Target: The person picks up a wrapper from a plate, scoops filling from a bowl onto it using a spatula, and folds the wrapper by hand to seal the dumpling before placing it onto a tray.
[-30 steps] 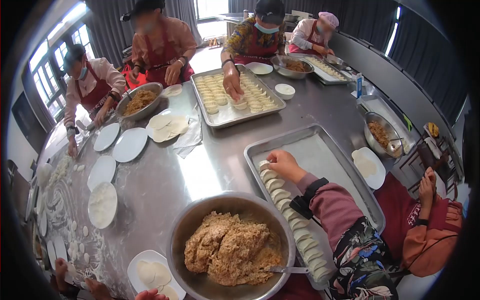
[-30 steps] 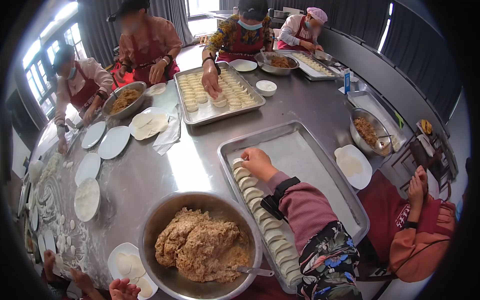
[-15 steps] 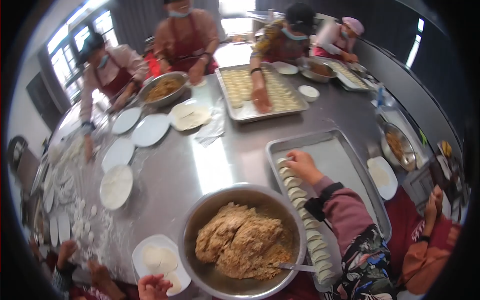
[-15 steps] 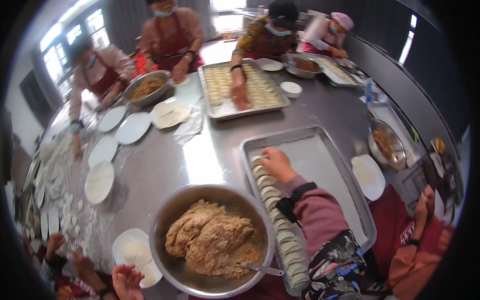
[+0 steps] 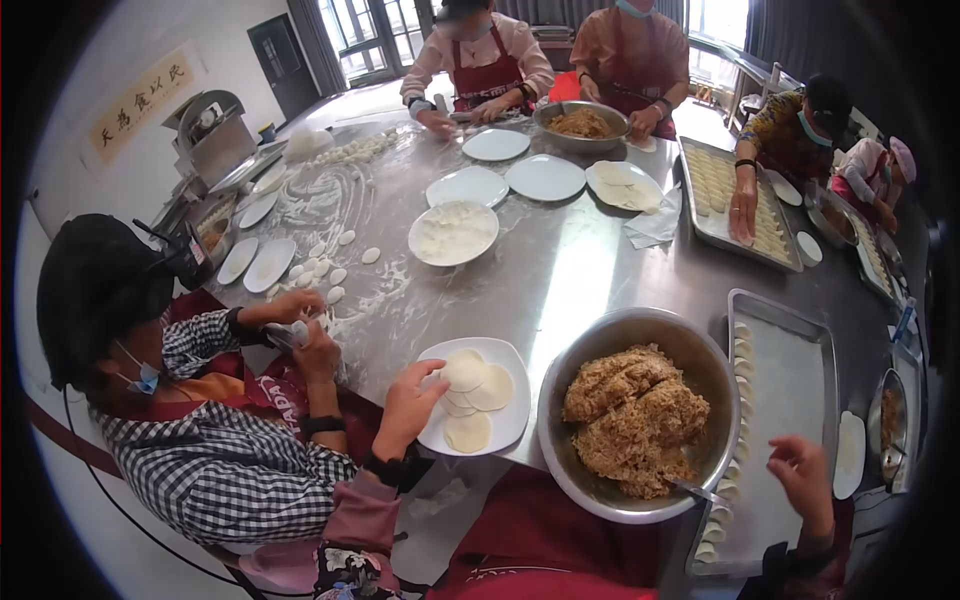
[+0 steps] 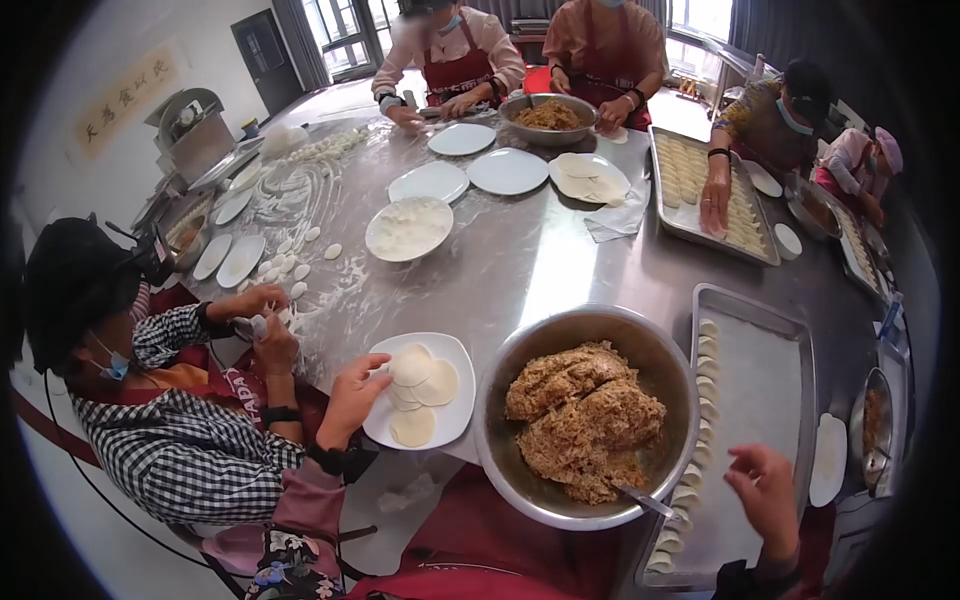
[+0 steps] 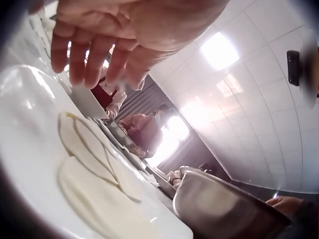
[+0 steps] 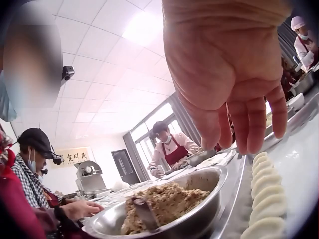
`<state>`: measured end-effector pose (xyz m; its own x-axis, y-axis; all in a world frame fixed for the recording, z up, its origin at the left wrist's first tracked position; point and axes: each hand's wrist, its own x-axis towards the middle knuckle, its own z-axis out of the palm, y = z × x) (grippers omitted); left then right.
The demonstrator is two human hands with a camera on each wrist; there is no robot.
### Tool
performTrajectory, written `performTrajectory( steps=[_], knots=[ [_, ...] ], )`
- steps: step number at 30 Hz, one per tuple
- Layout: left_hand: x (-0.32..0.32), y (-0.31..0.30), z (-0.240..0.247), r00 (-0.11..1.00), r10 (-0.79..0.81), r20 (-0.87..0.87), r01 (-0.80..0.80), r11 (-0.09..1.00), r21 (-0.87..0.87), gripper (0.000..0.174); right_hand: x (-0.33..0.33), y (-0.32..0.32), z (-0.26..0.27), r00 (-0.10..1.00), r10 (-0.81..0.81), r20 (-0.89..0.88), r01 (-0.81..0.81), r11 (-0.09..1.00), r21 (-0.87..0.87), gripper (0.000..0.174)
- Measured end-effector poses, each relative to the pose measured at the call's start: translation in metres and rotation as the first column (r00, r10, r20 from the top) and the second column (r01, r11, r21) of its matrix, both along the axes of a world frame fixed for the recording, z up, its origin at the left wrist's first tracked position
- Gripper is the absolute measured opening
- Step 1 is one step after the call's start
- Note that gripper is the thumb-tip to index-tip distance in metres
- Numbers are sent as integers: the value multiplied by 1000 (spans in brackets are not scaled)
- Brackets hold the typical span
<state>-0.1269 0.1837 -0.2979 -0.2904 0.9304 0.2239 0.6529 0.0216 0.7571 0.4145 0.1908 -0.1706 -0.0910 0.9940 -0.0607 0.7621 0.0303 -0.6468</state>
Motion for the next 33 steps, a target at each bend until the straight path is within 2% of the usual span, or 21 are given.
performTrajectory(
  steps=[1, 3, 4, 5, 7, 9, 11, 12, 15, 16, 18, 19, 21, 23, 24, 26, 27, 29, 31, 33],
  knots=[
    [1, 10, 1, 1000, -13, 1, 12, 1000, 12, 32, -4, -14, 1, 999, -1, -35, -1, 999, -37, 25],
    [6, 28, 6, 993, -46, -106, 34, 992, -120, 35, -6, -38, -9, 996, 33, -85, -38, 998, -55, 26],
    [7, 36, 9, 979, -70, -191, 41, 987, -156, 35, -14, -47, -9, 993, 50, -106, -56, 997, -47, 27],
    [8, 46, 12, 978, -89, -188, 61, 987, -150, 35, -20, -55, -11, 990, 63, -125, -69, 997, -41, 28],
    [10, 64, 11, 928, -88, -362, -32, 949, -312, 34, -29, -68, -30, 994, 42, -99, -31, 994, 107, 35],
    [4, 78, 2, 901, -109, -419, -5, 966, -260, 28, -40, -73, -42, 977, 1, -213, 29, 990, 136, 37],
    [4, 90, 7, 841, -202, -503, 2, 929, -369, 21, -58, -76, -46, 950, -25, -311, 68, 990, 126, 39],
    [5, 92, 8, 853, -180, -491, -15, 930, -368, 14, -63, -76, -52, 934, -38, -356, 91, 987, 135, 41],
    [4, 98, 4, 812, -223, -540, 54, 949, -311, 14, -77, -75, -50, 922, -20, -387, 83, 985, 148, 35],
    [5, 101, 7, 824, -257, -505, 78, 934, -348, 13, -80, -75, -51, 922, -50, -383, 120, 979, 162, 35],
    [10, 103, 10, 834, -297, -464, 94, 907, -411, 12, -84, -73, -55, 916, 40, -399, 69, 964, 256, 24],
    [11, 106, 11, 832, -302, -466, 84, 898, -432, 11, -87, -72, -54, 917, 19, -398, 98, 957, 273, 24],
    [9, 107, 7, 811, -318, -491, 111, 908, -404, 11, -96, -71, -53, 927, 119, -354, -11, 956, 293, 16],
    [7, 108, 7, 795, -328, -511, 124, 911, -393, 10, -104, -68, -51, 921, 140, -363, -12, 942, 335, 16],
    [7, 107, 12, 789, -330, -518, 136, 916, -377, 10, -107, -67, -49, 944, 155, -292, -43, 934, 356, 15],
    [5, 99, 18, 861, -301, -410, 159, 925, -344, 10, -112, -64, -49, 968, 168, -186, -70, 894, 443, 12],
    [-3, 96, 12, 859, -301, -413, 162, 927, -338, 10, -112, -63, -51, 968, 166, -186, -66, 891, 449, 12],
    [-18, 99, 1, 965, -255, -63, 226, 929, -294, 12, -114, -60, -53, 977, 186, -106, -113, 867, 485, 9],
    [-9, 89, 14, 957, -279, -75, 246, 923, -297, 15, -115, -58, -51, 981, 187, -57, -130, 841, 525, 8],
    [10, 76, 29, 947, -243, -209, 174, 938, -301, 19, -115, -60, -48, 985, 173, -9, -140, 822, 552, 7]
  ],
)
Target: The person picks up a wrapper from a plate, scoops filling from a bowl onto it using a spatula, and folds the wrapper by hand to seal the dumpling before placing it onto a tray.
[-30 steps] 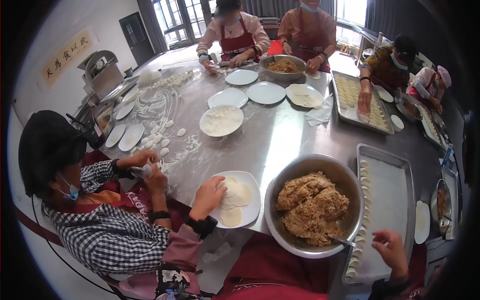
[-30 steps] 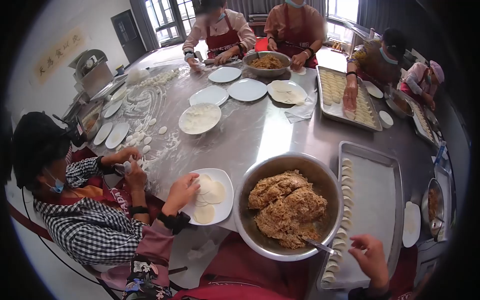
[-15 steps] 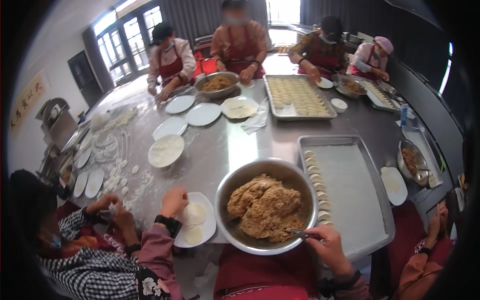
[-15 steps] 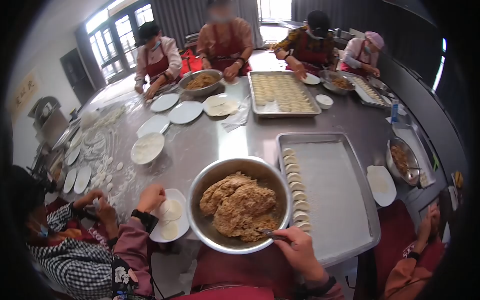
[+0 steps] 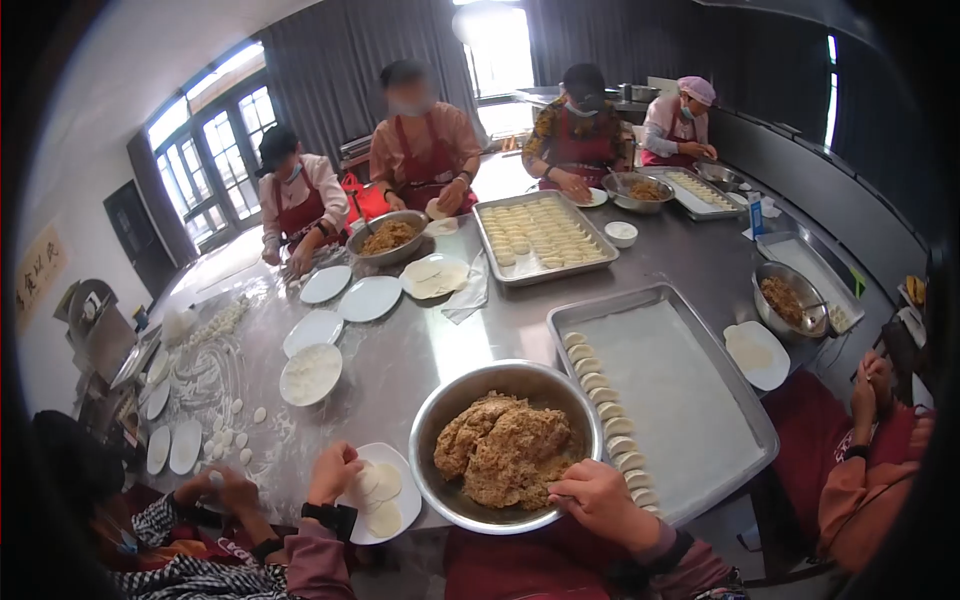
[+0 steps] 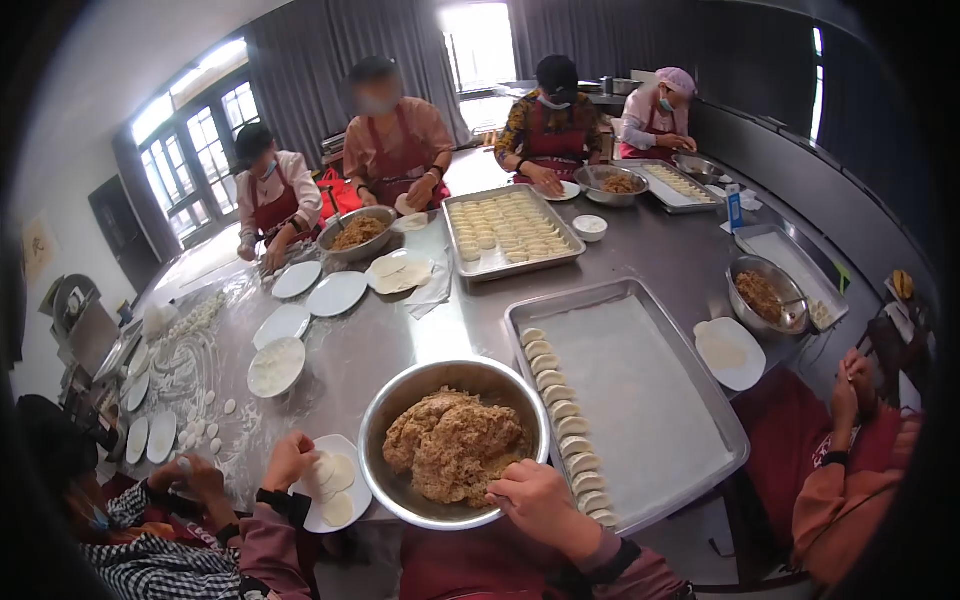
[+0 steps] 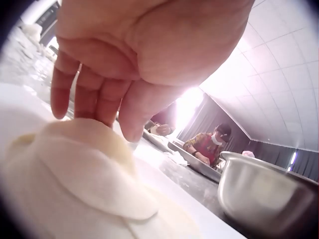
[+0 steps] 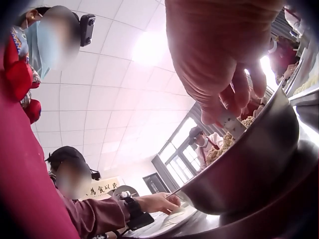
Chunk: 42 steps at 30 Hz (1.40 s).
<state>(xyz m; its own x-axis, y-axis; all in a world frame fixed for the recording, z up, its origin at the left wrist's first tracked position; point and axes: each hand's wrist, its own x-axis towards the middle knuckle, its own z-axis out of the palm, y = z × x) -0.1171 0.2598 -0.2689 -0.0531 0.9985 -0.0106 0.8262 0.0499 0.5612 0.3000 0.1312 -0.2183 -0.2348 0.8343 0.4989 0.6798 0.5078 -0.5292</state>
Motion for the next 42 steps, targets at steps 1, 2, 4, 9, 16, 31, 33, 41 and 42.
performTrajectory(
  steps=[1, 2, 4, 9, 16, 31, 33, 41, 42],
  knots=[
    [-5, 4, -10, 999, -22, 43, 21, 999, 25, 23, 3, 0, 3, 1000, 17, -10, -17, 1000, 20, 7],
    [-13, 9, -24, 998, -27, 63, 27, 1000, 3, 28, 8, -2, 7, 1000, 25, -16, -25, 999, 36, 7],
    [-9, 9, -23, 998, -50, -47, 49, 999, -13, 29, 16, -9, 16, 996, -18, -91, 23, 998, 58, 7],
    [-7, 7, -18, 997, -41, -65, 38, 998, -45, 19, 18, -24, 9, 945, -97, -313, 121, 991, 58, 10],
    [-16, 4, -11, 975, -49, 217, 9, 983, 182, 7, 6, -28, -10, 974, -113, -198, 136, 985, 108, 10],
    [61, -87, -11, -364, 67, 929, -150, 980, -129, 30, 5, -22, -1, 989, -110, -98, 114, 993, 33, 6],
    [70, -98, -9, -432, 89, 898, -132, 978, -161, 31, 5, -22, -3, 989, -96, -117, 98, 995, 12, 7],
    [93, -126, -9, -425, 171, 889, -76, 972, -223, 31, 17, -20, 11, 922, -205, -329, 191, 979, -77, 9],
    [94, -128, -9, -408, 181, 895, -71, 971, -228, 32, 18, -18, 8, 920, -223, -323, 216, 975, -58, 9]
  ],
)
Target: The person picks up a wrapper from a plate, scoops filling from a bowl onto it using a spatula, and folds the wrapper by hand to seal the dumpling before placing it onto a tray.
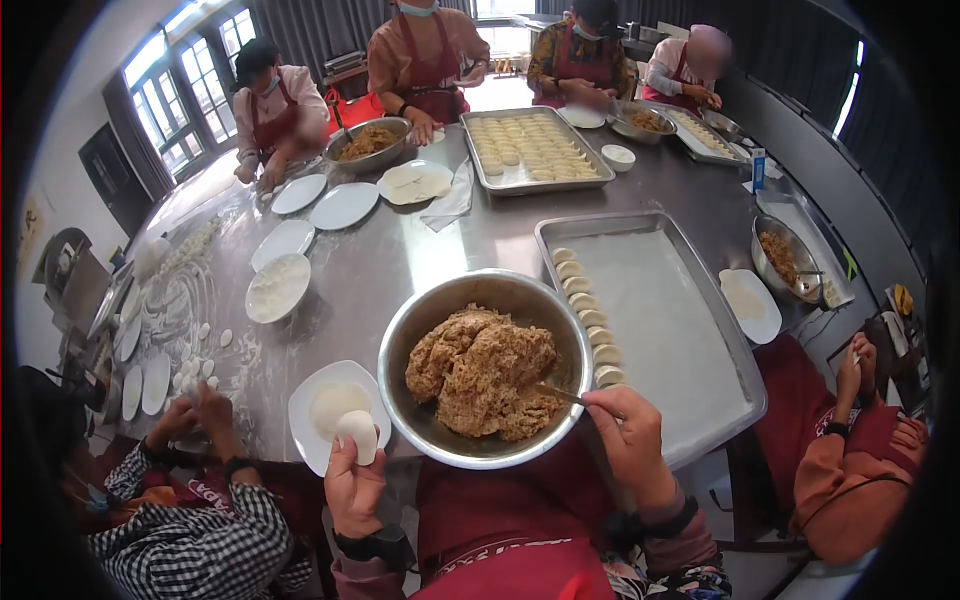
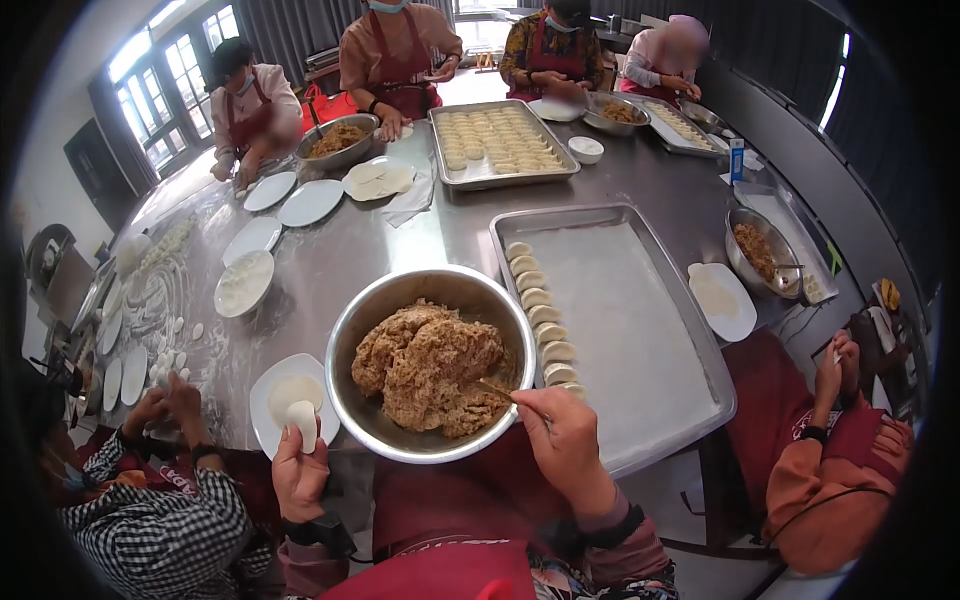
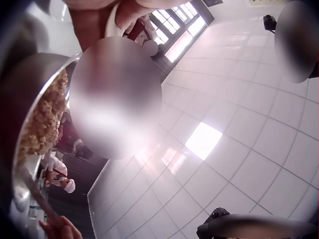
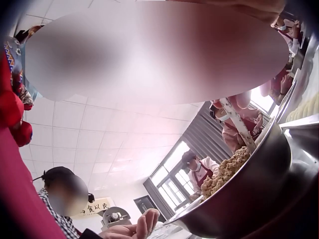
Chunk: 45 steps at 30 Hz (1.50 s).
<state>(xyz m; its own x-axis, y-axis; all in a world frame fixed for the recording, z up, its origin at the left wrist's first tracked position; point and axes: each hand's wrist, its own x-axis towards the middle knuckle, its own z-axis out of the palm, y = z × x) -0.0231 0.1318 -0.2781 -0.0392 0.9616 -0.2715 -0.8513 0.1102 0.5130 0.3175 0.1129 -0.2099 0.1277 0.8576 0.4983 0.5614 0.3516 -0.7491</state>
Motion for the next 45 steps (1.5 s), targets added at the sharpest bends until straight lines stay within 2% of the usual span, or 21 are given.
performTrajectory(
  steps=[5, 8, 10, 11, 13, 20, 23, 25, 26, 28, 30, 33, 41, 43, 45],
  knots=[
    [-1, -7, 2, 1000, 9, 4, -8, 1000, -30, 33, -1, 4, -2, 999, -21, 37, 21, 1000, 0, 10],
    [-3, -9, 0, 999, -11, 37, 11, 1000, -5, 35, -2, 6, -5, 999, -37, -12, 37, 999, 15, 9],
    [-1, -10, 1, 996, -23, 84, 21, 1000, 20, 37, -4, 8, -9, 982, -21, -189, 4, 996, -88, 9],
    [3, -11, 4, 993, -19, 119, 17, 1000, 14, 38, -5, 10, -14, 982, -20, -188, 3, 996, -91, 9],
    [5, -10, 7, 988, -15, 154, 14, 1000, 13, 39, -6, 14, -26, 949, -38, -312, -4, 991, -132, 11],
    [9, -17, 4, 990, -18, 142, 16, 1000, 13, 40, -25, 19, -34, 939, -45, -341, 6, 994, -113, 10],
    [13, -19, 7, 992, -21, 128, 20, 1000, 4, 41, -30, 14, -29, 917, -49, -395, -29, 981, -190, 11],
    [15, -21, 7, 991, -24, 129, 25, 1000, -5, 41, -33, 13, -29, 847, -28, -531, -93, 975, -200, 10],
    [16, -21, 6, 993, -37, 116, 37, 999, 1, 42, -32, 12, -29, 847, -26, -531, -94, 976, -198, 10],
    [17, -20, 5, 994, -40, 101, 38, 999, 18, 42, -33, 12, -31, 772, -64, -632, -114, 965, -237, 8],
    [19, -21, 5, 996, -79, 37, 77, 996, 48, 42, -32, 12, -31, 759, -48, -649, -131, 966, -224, 8],
    [23, -22, 10, 995, -52, 91, 51, 998, 22, 42, -28, 8, -31, 745, -49, -665, -137, 965, -224, 7],
    [25, -22, 8, 991, -107, 86, 104, 994, 35, 42, -26, 8, -28, 732, -79, -677, -166, 943, -290, 7],
    [24, -22, 7, 991, -100, 90, 98, 995, 32, 42, -22, 9, -29, 689, -75, -721, -164, 953, -256, 8],
    [22, -20, 6, 993, -100, 65, 98, 994, 38, 41, -15, 8, -31, 699, -76, -711, -158, 954, -256, 7]
  ],
)
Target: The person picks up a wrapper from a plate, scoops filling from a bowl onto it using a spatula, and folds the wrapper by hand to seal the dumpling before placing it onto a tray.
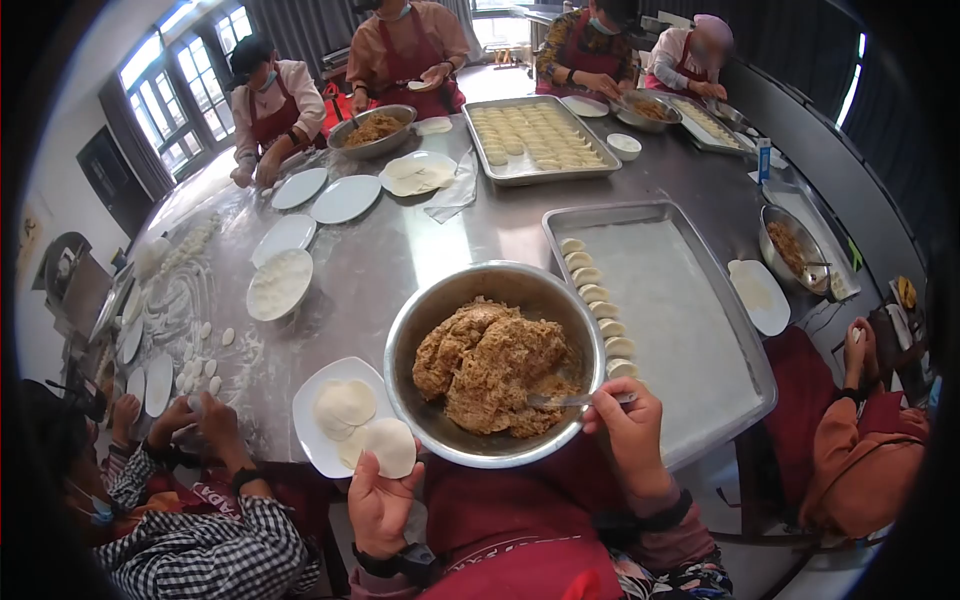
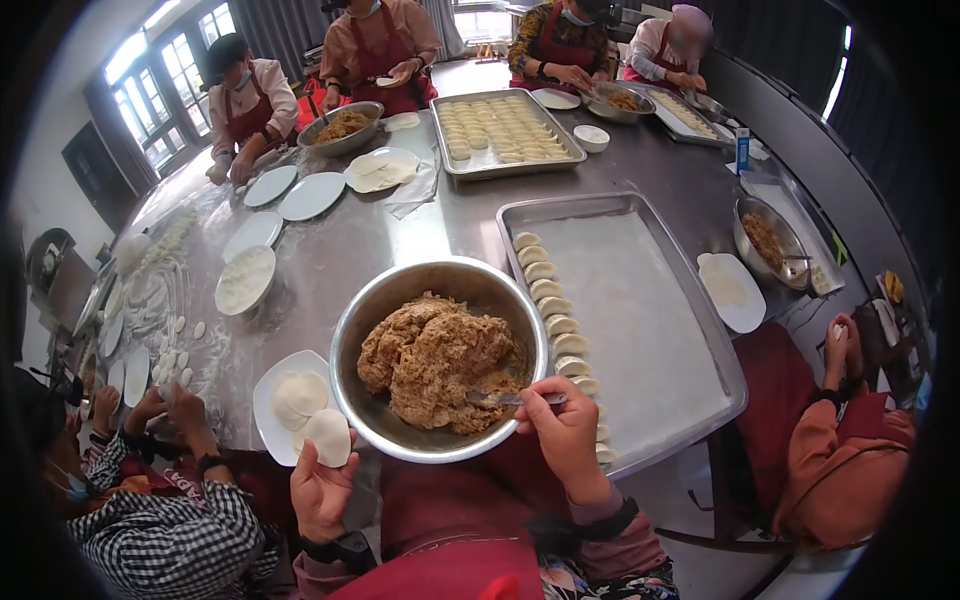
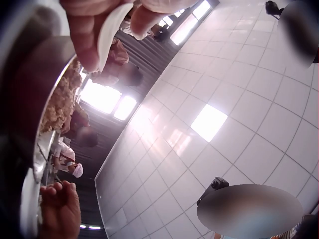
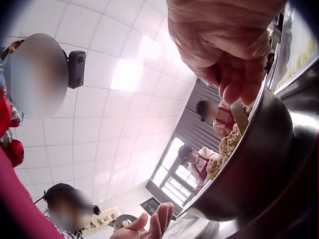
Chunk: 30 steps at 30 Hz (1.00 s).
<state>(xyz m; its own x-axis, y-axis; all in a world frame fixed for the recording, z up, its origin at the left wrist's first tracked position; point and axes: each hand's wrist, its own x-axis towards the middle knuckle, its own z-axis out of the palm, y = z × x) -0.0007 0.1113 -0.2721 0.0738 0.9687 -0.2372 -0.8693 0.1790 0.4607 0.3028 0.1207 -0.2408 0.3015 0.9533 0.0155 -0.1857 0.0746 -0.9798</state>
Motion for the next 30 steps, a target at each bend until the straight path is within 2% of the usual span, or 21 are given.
performTrajectory(
  steps=[10, 13, 19, 24, 27, 30],
  knots=[
    [6, 2, 3, 999, -20, -41, 21, 999, 24, 42, -10, 4, 1, 997, 62, -51, -61, 998, 20, 10],
    [5, 2, 2, 1000, 8, -11, -8, 1000, -25, 40, -11, 5, -1, 996, 70, -52, -70, 998, 0, 10],
    [3, 2, -1, 1000, 1, 14, 0, 1000, -20, 42, -8, -1, 6, 1000, 2, -30, -1, 999, 40, 10],
    [2, 5, -2, 1000, 2, -25, -2, 1000, -7, 42, -7, 3, 1, 998, 27, 49, -30, 998, 56, 10],
    [3, 4, 0, 1000, -5, 7, 5, 1000, -5, 39, -10, 6, 4, 994, 48, 100, -52, 998, 39, 7],
    [1, 5, -2, 1000, 2, 10, -2, 1000, -12, 38, -15, 6, 0, 993, 68, 96, -74, 995, 60, 7]
  ],
)
